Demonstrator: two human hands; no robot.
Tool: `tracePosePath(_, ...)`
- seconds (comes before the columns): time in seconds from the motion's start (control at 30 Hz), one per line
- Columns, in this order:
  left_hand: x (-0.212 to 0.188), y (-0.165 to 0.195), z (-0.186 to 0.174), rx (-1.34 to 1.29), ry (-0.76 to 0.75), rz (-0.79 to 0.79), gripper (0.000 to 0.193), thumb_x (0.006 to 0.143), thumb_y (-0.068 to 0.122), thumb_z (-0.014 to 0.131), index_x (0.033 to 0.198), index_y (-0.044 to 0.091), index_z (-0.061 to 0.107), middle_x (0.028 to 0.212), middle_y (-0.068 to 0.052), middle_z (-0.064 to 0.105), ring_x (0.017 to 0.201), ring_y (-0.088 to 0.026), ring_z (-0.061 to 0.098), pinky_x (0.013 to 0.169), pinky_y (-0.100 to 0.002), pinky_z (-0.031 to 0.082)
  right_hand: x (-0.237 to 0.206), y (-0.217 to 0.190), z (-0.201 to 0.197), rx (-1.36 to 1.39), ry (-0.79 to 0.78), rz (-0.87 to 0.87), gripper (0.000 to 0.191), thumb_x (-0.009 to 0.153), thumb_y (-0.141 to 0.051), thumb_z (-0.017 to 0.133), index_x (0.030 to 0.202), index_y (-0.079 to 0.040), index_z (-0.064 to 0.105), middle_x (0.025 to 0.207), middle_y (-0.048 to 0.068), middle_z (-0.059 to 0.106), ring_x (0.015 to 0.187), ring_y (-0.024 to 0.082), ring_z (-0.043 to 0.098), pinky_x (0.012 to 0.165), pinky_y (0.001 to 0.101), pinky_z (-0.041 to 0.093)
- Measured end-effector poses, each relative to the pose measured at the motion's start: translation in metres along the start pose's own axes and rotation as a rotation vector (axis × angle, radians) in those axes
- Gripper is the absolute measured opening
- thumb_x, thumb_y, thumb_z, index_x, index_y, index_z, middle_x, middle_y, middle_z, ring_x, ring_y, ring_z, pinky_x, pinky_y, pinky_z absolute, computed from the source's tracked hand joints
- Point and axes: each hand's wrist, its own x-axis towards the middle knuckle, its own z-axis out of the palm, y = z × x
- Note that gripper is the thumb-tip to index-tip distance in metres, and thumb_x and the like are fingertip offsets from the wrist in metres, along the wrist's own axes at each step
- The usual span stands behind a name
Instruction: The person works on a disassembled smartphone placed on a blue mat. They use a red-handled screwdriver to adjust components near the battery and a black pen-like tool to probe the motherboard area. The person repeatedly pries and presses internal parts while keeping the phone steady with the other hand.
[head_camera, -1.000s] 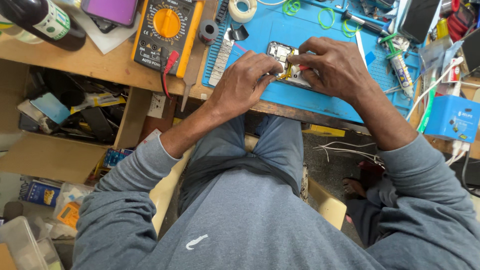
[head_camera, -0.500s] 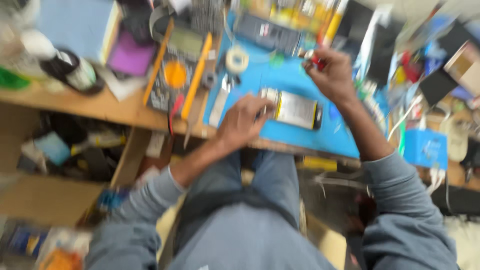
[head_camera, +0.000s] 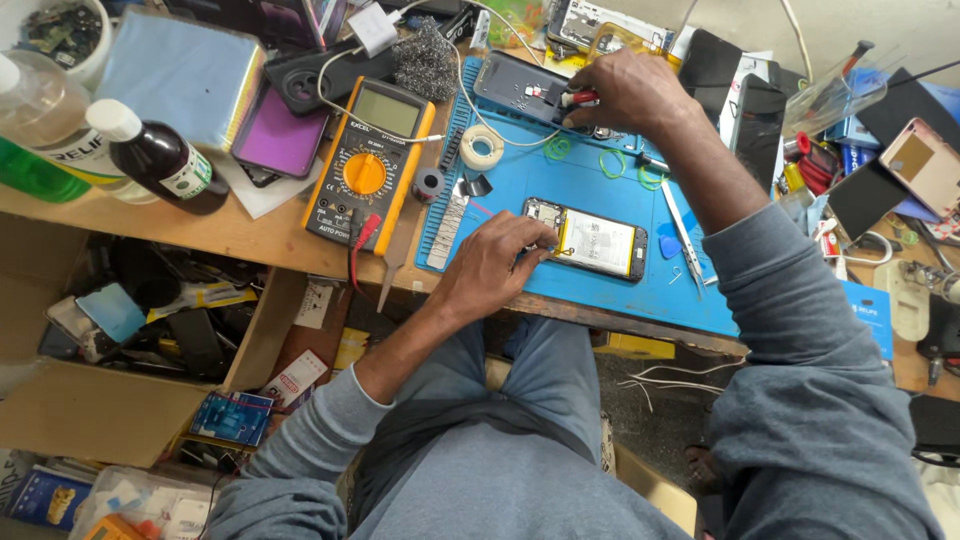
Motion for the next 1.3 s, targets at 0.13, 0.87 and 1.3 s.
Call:
tracePosePath(0.13, -0.001, -0.002, -0.003, -0.006, 0.003, -0.004, 0.019, 0.089, 0.006, 0.072, 0.108, 0.004, 0.067, 0.104, -0.01, 0.073, 0.092, -0.03, 0.066, 0.083, -0.042, 0.053, 0.008, -0.003, 0.0, 0.011, -0.041, -0.093, 0.051, 0.085, -0.041, 0.08, 0.134, -0.029, 0.071, 0.111, 0.013, 0.074, 0.097, 0.034, 0.072, 0.081, 0.0498, 0.059)
tracePosePath(0.87, -0.002, -0.007, -0.005, -0.004, -0.011, -0.035, 0.019, 0.09, 0.005, 0.072, 0.108, 0.005, 0.068, 0.102, -0.009, 0.074, 0.088, -0.027, 0.066, 0.08, -0.041, 0.053, 0.015, -0.01, -0.006, -0.016, -0.017, -0.13, 0.046, 0.09, -0.046, 0.077, 0.129, -0.021, 0.073, 0.1, 0.013, 0.078, 0.084, 0.03, 0.076, 0.075, 0.0445, 0.061)
tracePosePath(1.3, -0.001, -0.006, -0.005, -0.008, -0.012, -0.032, 0.017, 0.091, 0.007, 0.071, 0.107, 0.004, 0.067, 0.103, -0.009, 0.074, 0.089, -0.028, 0.066, 0.082, -0.042, 0.053, 0.029, -0.038, -0.001, 0.052, -0.127, 0.3, 0.046, 0.084, -0.037, 0.072, 0.11, 0.001, 0.073, 0.1, 0.025, 0.073, 0.091, 0.039, 0.074, 0.082, 0.0533, 0.06)
